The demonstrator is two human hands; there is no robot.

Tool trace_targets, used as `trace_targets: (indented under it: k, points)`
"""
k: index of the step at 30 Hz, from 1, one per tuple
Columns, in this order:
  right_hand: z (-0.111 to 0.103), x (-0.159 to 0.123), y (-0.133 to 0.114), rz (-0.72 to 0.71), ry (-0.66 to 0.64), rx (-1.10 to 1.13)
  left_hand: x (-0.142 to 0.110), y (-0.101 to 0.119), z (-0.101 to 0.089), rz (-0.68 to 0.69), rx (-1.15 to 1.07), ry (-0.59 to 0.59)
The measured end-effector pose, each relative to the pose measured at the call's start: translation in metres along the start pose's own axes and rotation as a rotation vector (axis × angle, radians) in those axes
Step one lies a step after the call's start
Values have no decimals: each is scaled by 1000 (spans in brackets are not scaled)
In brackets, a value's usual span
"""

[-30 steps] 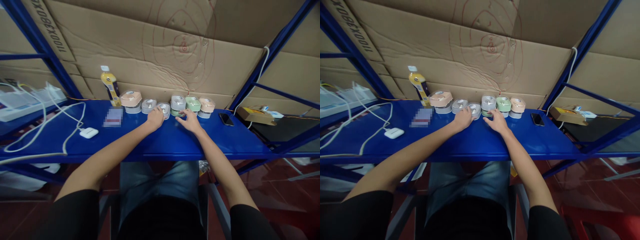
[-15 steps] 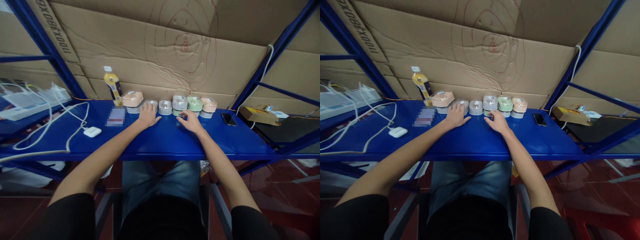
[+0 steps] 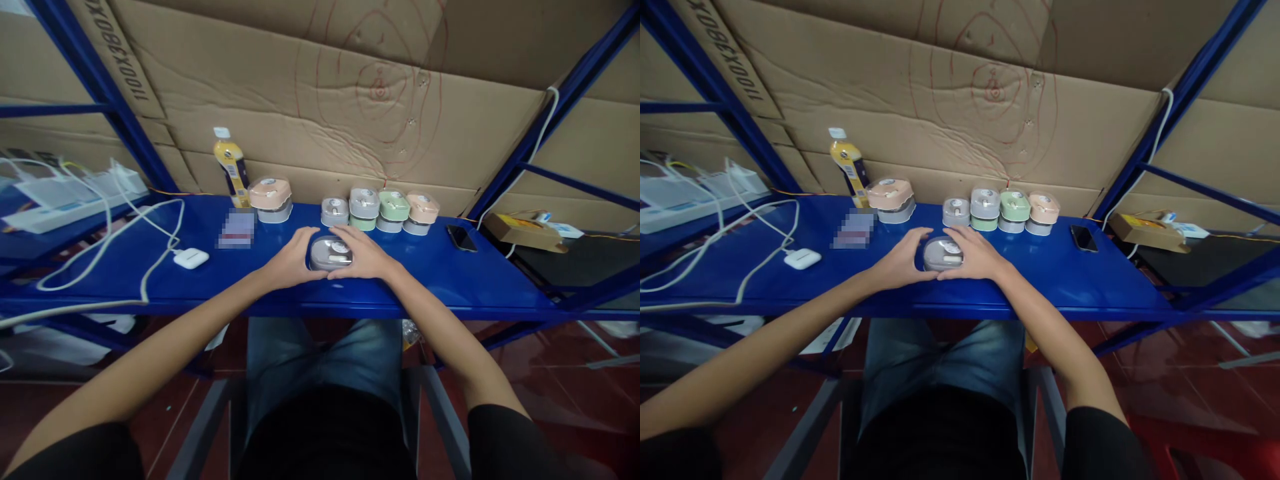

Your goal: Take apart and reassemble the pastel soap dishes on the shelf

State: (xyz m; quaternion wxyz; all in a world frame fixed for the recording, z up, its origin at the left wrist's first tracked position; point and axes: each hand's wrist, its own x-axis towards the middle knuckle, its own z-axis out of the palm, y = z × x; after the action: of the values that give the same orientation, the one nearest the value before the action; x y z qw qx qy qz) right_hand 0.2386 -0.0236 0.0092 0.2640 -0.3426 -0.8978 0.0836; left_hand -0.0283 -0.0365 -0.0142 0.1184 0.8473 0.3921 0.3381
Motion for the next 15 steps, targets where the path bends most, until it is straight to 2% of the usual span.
trace_targets:
  k: [2, 4, 8, 12, 15]
  points:
    - [2, 0, -3, 25, -34, -7, 12, -7, 8, -59, -96, -95]
    - [1, -1, -1, 43, -14, 20, 21, -10, 14, -93, -162, -137]
    - [-13, -8, 18, 78, 130, 170, 23, -6, 16, -63, -160, -88]
    - [-33, -18, 49, 228, 313, 243, 15, 1, 15, 36, -75, -130]
    - [-40, -24, 69, 341, 381, 225, 11, 3, 14, 77, -52, -137]
